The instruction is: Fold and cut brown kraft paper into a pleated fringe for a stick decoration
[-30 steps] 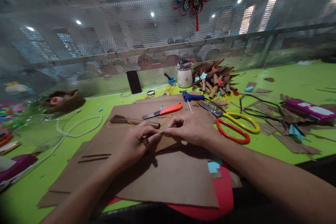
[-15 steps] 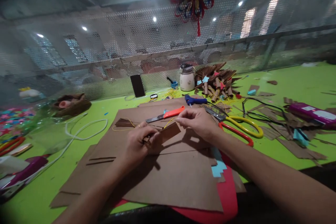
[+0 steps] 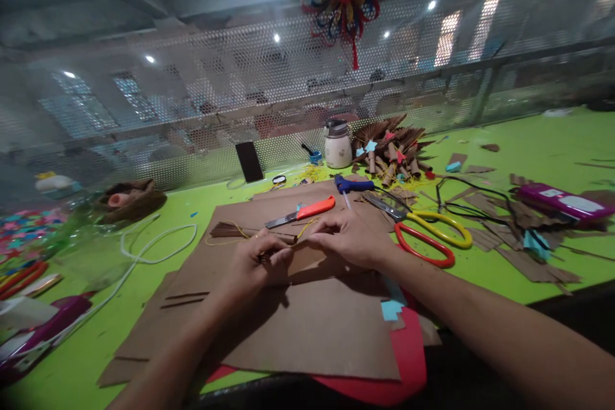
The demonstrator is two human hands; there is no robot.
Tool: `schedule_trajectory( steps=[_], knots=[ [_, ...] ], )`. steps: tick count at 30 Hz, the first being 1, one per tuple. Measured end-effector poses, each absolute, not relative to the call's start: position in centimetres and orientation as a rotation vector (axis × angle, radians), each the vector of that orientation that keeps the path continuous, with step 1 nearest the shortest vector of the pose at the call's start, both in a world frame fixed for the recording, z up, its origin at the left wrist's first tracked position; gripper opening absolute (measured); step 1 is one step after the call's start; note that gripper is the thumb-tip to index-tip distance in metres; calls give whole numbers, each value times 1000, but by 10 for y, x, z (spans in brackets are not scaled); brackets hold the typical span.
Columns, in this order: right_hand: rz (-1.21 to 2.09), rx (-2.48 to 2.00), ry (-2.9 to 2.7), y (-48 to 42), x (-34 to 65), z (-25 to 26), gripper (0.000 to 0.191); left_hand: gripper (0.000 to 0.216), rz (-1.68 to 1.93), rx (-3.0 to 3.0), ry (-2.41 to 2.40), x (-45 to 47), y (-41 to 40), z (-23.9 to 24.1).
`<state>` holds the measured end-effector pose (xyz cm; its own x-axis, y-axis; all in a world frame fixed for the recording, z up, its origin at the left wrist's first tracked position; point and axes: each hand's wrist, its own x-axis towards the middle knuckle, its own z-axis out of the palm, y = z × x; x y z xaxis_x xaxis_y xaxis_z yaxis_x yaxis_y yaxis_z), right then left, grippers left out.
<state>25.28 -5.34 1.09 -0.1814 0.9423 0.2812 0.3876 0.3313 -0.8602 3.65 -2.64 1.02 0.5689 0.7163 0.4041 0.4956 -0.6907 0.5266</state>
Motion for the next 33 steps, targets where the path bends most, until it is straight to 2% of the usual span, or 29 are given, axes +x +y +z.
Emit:
schedule_trajectory(
  steps=[7,15,17,21,26,30,33],
  knots=[
    [1019,-1153,-1496,-49,262,8,25,22,773,2259,997,36,-28,19],
    [976,-929,-1233,-33,275,9,28,28,786,1808,1014,38,-34,22],
    [1062,-896,-1282,-35,277,9,29,29,690,1641,941,38,-35,23],
    [1376,-748,-1662,-50,269,12,46,30,505,1481,733,37,-39,23],
    [1477,-595,-1803,-66,254,22,26,27,446,1543,709,42,-46,20],
    [1360,-701,-1806,-64,254,25,27,32,448,1485,668,46,-46,14],
    [1233,-879,-1874,-58,258,21,28,32,684,1532,806,42,-35,16]
  ],
)
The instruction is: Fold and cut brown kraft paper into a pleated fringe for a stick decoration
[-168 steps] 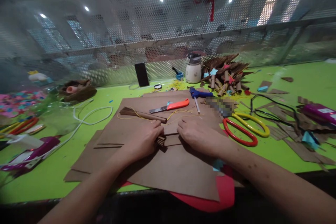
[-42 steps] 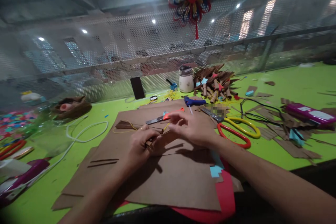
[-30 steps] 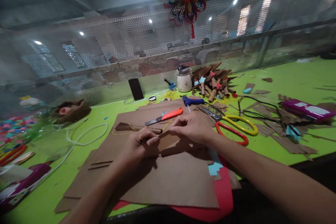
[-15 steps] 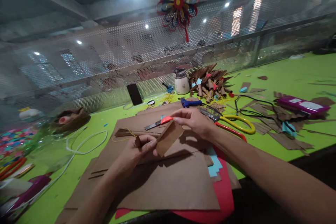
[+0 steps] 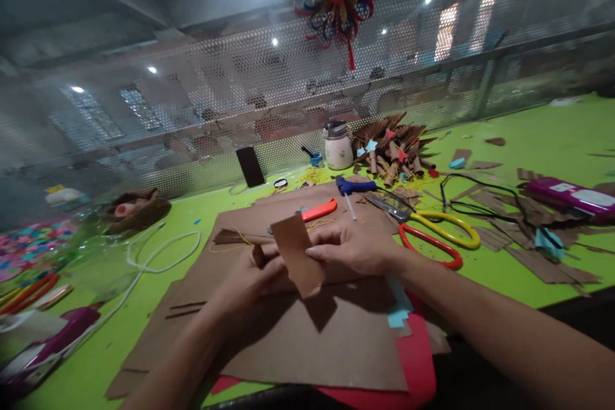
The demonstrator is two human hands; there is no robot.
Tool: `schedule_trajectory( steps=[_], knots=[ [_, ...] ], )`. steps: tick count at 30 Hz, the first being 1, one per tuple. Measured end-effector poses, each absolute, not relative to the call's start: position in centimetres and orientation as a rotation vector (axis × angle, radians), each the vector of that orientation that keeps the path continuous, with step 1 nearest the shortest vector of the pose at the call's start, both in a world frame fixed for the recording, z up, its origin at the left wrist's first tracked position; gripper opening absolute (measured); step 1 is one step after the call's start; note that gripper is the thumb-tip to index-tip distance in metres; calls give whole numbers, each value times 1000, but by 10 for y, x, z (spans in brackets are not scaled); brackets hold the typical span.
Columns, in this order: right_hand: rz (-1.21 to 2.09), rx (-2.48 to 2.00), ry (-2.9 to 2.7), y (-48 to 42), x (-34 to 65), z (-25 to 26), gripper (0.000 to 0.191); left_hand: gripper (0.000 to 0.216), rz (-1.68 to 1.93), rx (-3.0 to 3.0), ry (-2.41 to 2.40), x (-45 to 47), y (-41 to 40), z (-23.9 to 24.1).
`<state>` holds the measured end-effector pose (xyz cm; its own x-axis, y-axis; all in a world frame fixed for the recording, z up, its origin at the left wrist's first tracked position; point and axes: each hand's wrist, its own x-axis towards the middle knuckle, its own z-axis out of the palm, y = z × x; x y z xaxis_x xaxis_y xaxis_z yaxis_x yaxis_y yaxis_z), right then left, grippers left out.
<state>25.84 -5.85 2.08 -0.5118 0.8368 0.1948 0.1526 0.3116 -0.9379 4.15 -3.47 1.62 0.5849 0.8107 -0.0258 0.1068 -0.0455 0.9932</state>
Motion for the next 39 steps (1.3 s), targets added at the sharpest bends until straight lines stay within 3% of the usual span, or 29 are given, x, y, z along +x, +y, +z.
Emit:
schedule_trajectory(
  steps=[6,14,27,39],
  knots=[
    [774,-1032,-2379,-51,260,16,24,20,1185,2159,1160,34,-13,22],
    [510,-1137,-2489,-43,254,1,18,16,580,2802,788,45,-23,1],
    [114,-1047,-2608,-41,255,-23,23,14,449,2955,863,42,-21,-9],
    [-270,-1021,-2783,-59,251,-7,16,17,231,3251,770,45,-34,3]
  ],
)
